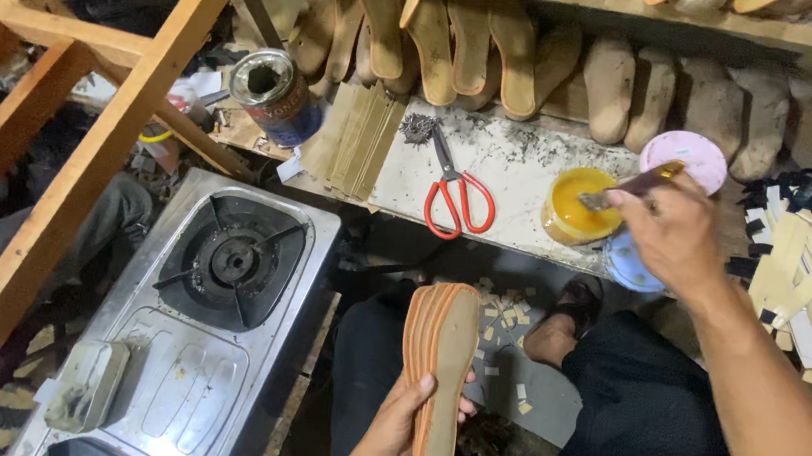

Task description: The person holds a stack of sandal insoles in one hand and uses a brush to spread yellow adhesive over the insole surface, dipping the brush into a glue container between passes. They work through several insoles one at a time and place finished ones on the shelf above the bench.

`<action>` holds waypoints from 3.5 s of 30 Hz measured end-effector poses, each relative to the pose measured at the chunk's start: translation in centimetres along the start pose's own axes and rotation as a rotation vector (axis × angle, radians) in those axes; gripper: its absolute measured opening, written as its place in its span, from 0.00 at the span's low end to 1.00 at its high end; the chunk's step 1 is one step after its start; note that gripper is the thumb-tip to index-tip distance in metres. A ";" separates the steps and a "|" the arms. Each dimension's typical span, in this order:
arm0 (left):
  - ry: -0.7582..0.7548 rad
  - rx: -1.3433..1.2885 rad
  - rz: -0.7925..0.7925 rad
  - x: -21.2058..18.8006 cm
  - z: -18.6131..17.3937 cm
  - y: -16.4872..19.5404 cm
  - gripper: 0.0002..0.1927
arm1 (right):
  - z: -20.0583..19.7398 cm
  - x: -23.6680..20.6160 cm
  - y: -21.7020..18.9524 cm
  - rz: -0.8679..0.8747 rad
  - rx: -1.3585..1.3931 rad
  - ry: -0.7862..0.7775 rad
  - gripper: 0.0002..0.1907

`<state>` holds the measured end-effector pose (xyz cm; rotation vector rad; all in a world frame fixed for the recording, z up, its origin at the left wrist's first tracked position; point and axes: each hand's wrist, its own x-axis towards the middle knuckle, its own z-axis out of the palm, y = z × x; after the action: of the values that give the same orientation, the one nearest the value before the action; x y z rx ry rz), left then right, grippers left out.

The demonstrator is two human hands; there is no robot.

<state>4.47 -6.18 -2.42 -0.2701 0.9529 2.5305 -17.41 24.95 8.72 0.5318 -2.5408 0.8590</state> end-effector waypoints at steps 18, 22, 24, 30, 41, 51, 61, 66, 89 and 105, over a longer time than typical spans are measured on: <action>-0.206 -0.012 0.007 2.5 4.1 0.8 0.37 | 2.7 -8.2 -3.7 0.576 0.996 -0.102 0.14; -0.226 -0.002 -0.013 2.6 5.3 0.2 0.36 | 3.1 -9.8 -7.9 0.407 0.476 0.066 0.11; -0.231 0.008 -0.019 2.6 5.7 0.0 0.36 | 2.6 -9.4 -8.9 0.265 0.330 0.159 0.09; -0.232 0.008 -0.022 3.0 5.4 0.0 0.36 | 2.2 -9.2 -9.2 0.201 0.476 0.041 0.10; -0.124 -0.262 0.001 5.0 4.1 1.1 0.35 | 4.6 -12.7 -10.3 -0.082 0.507 -0.270 0.09; -0.123 -0.270 0.106 6.1 1.1 3.3 0.32 | 3.1 -12.6 -11.8 -0.361 0.473 -0.392 0.11; -0.094 -0.211 0.074 3.6 -0.5 3.3 0.34 | 2.0 -4.7 -1.2 0.312 0.122 0.028 0.14; -0.064 -0.074 0.095 2.5 0.2 2.6 0.32 | 3.5 -1.8 1.1 0.006 -0.127 0.179 0.12; -0.140 -0.066 -0.069 3.4 2.6 0.5 0.30 | 0.8 -6.0 -6.5 0.060 0.415 -0.071 0.07; -0.022 -0.153 0.060 6.6 1.4 1.7 0.23 | 4.1 -14.8 -10.8 -0.284 0.508 -0.275 0.11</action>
<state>-2.23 -4.30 -2.51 -0.2616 0.7709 2.6596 -0.80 17.72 3.76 1.2070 -2.3776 1.4038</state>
